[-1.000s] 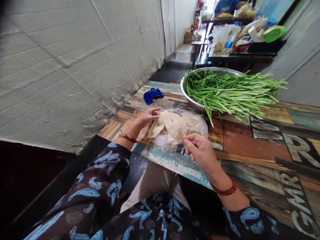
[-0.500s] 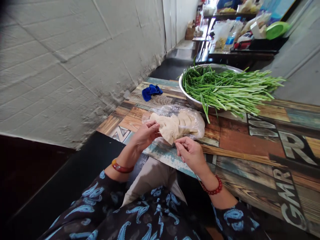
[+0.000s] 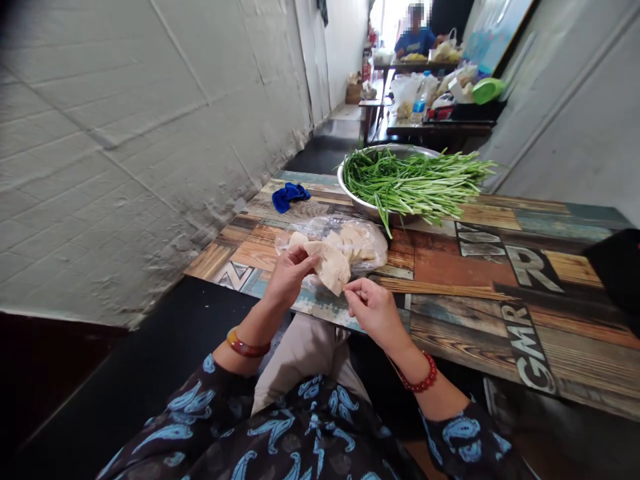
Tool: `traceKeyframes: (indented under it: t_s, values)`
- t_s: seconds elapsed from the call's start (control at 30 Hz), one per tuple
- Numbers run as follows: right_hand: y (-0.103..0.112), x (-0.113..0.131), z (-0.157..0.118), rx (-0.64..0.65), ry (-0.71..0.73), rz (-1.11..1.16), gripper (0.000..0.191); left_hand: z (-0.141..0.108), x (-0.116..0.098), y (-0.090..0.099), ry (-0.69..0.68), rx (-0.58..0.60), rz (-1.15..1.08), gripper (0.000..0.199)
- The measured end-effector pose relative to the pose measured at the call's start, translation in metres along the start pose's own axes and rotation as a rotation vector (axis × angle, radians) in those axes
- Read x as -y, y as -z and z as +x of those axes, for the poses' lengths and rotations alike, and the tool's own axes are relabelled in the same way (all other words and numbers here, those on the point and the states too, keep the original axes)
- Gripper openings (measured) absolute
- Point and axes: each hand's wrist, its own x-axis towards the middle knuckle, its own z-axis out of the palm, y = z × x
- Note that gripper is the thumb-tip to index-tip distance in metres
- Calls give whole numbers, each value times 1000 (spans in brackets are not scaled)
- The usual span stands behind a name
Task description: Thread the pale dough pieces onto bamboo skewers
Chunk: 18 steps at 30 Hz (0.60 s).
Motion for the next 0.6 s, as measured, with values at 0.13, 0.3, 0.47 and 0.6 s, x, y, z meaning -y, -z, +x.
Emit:
traceKeyframes:
  t_s: [0.13,0.3,0.47,0.6]
  values:
    - [-4,0,-5,-9,3,5,22,-2,6,0,-96,-11,114,23]
    - [-9,0,-9,-33,31,-24,16,-4,11,2,-211,-30,251,19]
    - [-16,2,-9,-51,50,-56,16,-10,10,5,-217,-13,309,17]
    - [-22,6,-8,-58,64,-50,19,-14,8,6,-189,35,242,18]
